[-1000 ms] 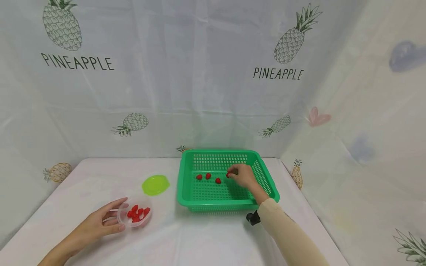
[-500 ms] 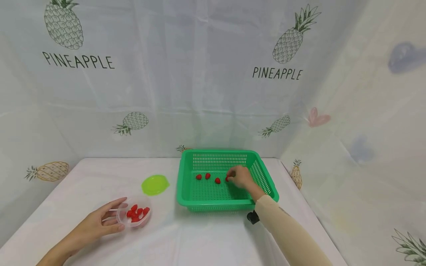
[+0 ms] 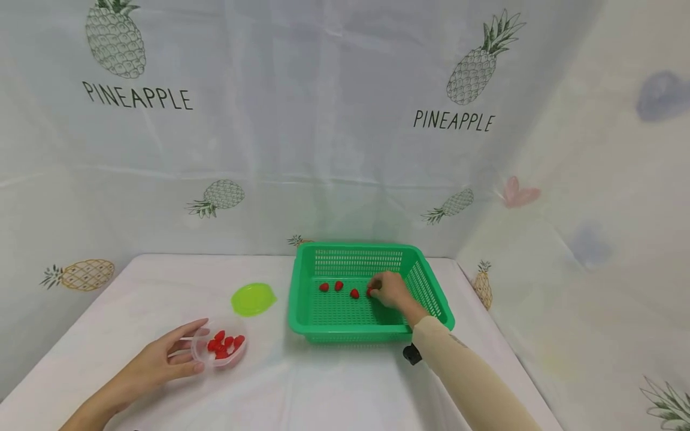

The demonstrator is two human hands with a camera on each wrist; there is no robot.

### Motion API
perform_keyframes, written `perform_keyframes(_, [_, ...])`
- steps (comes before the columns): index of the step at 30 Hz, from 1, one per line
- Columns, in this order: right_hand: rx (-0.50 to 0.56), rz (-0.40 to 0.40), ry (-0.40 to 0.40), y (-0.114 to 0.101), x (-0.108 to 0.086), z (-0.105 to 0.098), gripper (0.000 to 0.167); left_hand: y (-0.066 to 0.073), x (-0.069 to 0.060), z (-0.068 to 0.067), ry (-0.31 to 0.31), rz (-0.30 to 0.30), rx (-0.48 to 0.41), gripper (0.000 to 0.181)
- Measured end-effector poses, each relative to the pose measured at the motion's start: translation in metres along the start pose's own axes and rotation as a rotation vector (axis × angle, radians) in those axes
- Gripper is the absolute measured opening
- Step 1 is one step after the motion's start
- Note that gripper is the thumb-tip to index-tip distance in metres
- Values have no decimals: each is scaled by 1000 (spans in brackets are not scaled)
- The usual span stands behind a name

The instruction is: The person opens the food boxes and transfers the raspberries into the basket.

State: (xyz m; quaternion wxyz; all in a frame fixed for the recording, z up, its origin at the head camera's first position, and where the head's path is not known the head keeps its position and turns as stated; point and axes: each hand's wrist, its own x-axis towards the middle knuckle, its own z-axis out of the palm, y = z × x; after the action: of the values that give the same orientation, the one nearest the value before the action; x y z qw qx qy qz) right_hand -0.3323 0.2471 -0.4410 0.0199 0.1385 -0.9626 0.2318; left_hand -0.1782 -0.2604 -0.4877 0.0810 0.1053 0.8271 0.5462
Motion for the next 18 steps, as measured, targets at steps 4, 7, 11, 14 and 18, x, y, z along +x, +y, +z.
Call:
perform_keyframes(4, [-10,-2,-8,2,-2,-1,13,0,1,1,-3,1,0,90])
perform_keyframes(7, [-17,-10,-19,1,-4,0,15,0,2,0,-8,-11,-1,90])
perform_keyframes(11, [-9,-19,-28,0,-5,-1,18,-1,2,0,-10,-2,0,91])
perform_keyframes(14, [-17,-31,-30,-1,-6,-4,21,-1,2,0,-8,-1,4,91])
perform_keyframes(18, [-15,-85,-3,-9,-9,-12,24,0,1,0,-7,0,7,91])
